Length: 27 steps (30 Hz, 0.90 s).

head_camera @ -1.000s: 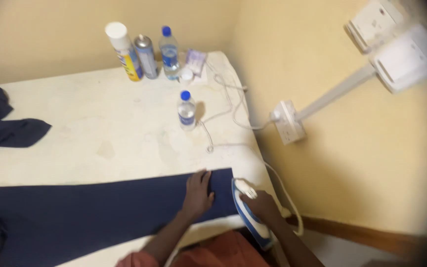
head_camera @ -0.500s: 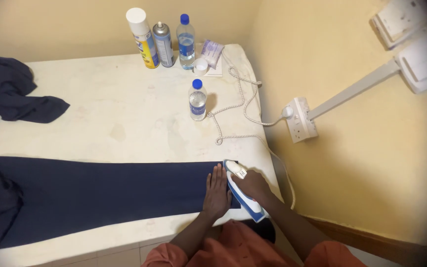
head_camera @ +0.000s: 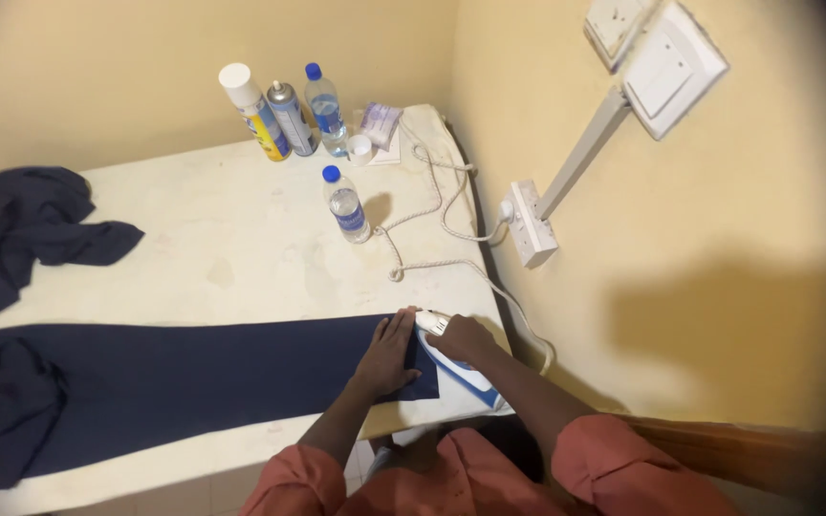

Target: Ironing a pair of dark navy blue trousers on a table.

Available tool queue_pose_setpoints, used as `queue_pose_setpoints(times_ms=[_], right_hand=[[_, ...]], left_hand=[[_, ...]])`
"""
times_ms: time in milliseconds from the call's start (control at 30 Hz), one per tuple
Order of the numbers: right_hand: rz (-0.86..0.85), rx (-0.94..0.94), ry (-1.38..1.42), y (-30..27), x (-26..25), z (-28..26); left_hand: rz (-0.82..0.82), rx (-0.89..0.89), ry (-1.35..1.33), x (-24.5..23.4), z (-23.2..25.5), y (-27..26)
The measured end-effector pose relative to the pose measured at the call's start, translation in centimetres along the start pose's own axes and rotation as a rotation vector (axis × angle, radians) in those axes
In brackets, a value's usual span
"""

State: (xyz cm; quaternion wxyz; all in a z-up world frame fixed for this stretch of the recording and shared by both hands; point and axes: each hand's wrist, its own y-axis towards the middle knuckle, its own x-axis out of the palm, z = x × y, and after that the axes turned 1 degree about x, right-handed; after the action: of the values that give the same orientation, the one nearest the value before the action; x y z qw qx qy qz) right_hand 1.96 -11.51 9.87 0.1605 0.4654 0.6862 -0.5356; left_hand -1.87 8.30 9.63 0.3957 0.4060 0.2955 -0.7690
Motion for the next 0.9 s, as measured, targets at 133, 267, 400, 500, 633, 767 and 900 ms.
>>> queue_pose_setpoints(times_ms=[133,267,400,500,633,767,900], right_hand=[[0.022,-0.002,0.050,0.8,1.2,1.6],[0.002,-0.034,-0.040,0.8,0.8,2.4],[-0.044,-0.084,-0.127,-0.3,-0.7,2.8],[-0.072,-0.083,-0.169,-1.2,-1.3,2.8],[-0.025,-0.108,-0.190,-0.6,-1.2,2.6],[-0.020,-0.041,-0.132,0.0,-2.0,1.8],[0.016,0.000,-0.122,-0.3,-2.8,1.2]], left_hand=[[-0.185,-0.029,0.079,0.4,-0.9,2.3],[-0.260,-0.060,0.145,0.1,-1.5,2.0],[-0.235,-0.036,0.145,1.0,-2.6,2.5],[-0.260,-0.056,0.135,0.6,-2.2,2.2],[-0.216,-0.027,0.091,0.9,-2.7,2.3],[-0.206,0.000,0.142,1.5,-3.3,2.0],[-0.167,0.037,0.172,1.9,-3.9,2.4]])
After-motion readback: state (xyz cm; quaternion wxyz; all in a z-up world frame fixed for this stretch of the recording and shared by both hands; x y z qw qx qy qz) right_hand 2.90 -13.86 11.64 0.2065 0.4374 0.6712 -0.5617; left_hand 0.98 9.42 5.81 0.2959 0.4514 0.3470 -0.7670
